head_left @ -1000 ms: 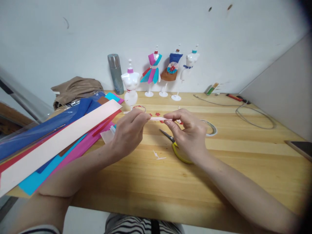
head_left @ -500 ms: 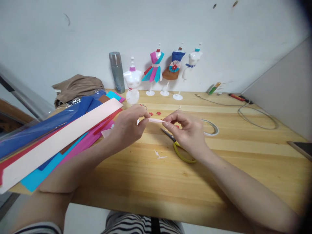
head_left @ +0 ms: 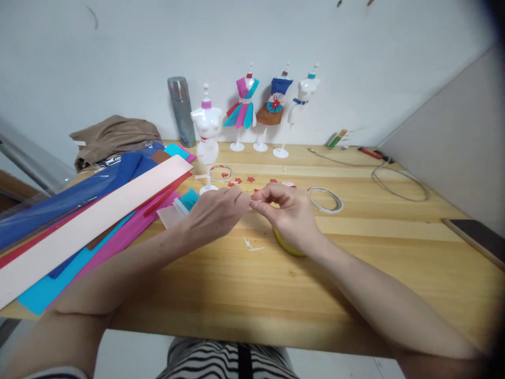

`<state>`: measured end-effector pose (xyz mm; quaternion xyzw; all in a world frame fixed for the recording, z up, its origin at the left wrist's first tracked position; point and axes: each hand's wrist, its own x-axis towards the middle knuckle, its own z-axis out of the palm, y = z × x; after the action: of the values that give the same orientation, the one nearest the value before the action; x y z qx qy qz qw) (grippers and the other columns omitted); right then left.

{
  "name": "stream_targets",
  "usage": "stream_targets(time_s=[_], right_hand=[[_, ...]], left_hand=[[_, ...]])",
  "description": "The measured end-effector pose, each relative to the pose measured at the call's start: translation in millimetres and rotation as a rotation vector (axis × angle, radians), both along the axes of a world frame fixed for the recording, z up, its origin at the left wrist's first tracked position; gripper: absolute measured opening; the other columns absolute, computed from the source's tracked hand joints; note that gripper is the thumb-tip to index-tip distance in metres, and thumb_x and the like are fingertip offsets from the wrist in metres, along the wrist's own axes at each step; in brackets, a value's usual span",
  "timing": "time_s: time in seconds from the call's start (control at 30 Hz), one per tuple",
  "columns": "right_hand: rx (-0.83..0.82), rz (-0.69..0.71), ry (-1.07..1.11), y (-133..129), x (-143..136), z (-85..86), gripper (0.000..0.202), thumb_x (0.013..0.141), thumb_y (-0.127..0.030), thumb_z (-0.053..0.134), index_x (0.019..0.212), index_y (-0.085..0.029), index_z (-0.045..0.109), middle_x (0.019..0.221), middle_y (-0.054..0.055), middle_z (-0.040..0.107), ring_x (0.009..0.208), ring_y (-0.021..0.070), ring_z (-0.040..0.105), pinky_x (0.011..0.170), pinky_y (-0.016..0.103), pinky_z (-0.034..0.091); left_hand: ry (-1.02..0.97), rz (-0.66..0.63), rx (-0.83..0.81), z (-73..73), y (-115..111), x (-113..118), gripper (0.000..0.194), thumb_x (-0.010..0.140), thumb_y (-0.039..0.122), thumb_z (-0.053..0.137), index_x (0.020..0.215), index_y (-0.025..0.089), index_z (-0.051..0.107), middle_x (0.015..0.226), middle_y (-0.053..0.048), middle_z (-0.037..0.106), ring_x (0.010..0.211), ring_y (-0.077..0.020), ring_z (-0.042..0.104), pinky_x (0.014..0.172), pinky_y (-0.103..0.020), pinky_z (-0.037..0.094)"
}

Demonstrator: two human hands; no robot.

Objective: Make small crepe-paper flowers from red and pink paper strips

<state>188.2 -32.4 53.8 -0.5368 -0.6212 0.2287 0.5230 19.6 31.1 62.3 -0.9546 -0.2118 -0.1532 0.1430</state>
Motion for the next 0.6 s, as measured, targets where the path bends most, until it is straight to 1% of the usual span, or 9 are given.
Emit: stream_targets(time_s=[0.07,0.27,0.37,0.47,0.53,0.6], right_hand=[[-0.002,-0.006,0.009,1,1,0.7,0.012,0.077,-0.025,0.067,0.065,-0.022,0.066,0.067,0.001,0.070,0.063,0.0165,0.062,0.062,0.032,0.046],[-0.052,-0.022,-0.008,7,5,2.2,0.013,0.073,-0.028,0.069,0.062,-0.021,0.065,0.064,0.001,0.068,0.059,0.0143,0.056,0.057,0.029,0.042],[-0.105,0.000,0.025,13,8,-2.4,0.013,0.070,-0.030,0.070,0.063,-0.020,0.066,0.061,0.000,0.065,0.056,0.0123,0.051,0.056,0.027,0.039],[-0.156,0.033,0.068,19,11,-9.4,0.014,0.067,-0.031,0.071,0.062,-0.019,0.066,0.057,-0.001,0.059,0.053,0.0105,0.047,0.053,0.026,0.035],[-0.187,0.064,0.101,23,14,-13.2,0.015,0.067,-0.032,0.070,0.062,-0.018,0.066,0.056,-0.002,0.057,0.052,0.0097,0.045,0.051,0.025,0.033],[-0.211,0.080,0.121,25,16,-15.7,0.016,0.066,-0.032,0.072,0.062,-0.018,0.066,0.055,-0.003,0.056,0.051,0.0090,0.044,0.050,0.025,0.032]], left_hand=[[0.030,0.021,-0.034,1.8,1,-1,0.023,0.092,0.013,0.039,0.078,0.016,0.056,0.065,-0.003,0.055,0.055,-0.0168,0.048,0.047,-0.028,0.024],[0.045,0.010,-0.060,8.2,13,-11,0.019,0.085,0.006,0.042,0.075,0.017,0.054,0.059,0.000,0.050,0.049,-0.0148,0.042,0.047,-0.028,0.015],[0.071,0.000,-0.115,7.8,20,-14,0.019,0.083,0.004,0.045,0.074,0.017,0.053,0.055,0.001,0.046,0.046,-0.0134,0.041,0.048,-0.028,0.015],[0.080,-0.030,-0.176,5.3,25,-15,0.020,0.081,0.001,0.044,0.076,0.017,0.055,0.057,0.001,0.049,0.049,-0.0133,0.046,0.049,-0.027,0.018],[0.074,-0.045,-0.242,3.9,26,-15,0.019,0.084,0.004,0.044,0.078,0.017,0.056,0.059,0.001,0.052,0.051,-0.0130,0.048,0.050,-0.026,0.021],[0.080,-0.045,-0.290,3.0,27,-14,0.018,0.089,0.010,0.044,0.077,0.017,0.056,0.059,0.002,0.052,0.053,-0.0126,0.049,0.050,-0.024,0.023]])
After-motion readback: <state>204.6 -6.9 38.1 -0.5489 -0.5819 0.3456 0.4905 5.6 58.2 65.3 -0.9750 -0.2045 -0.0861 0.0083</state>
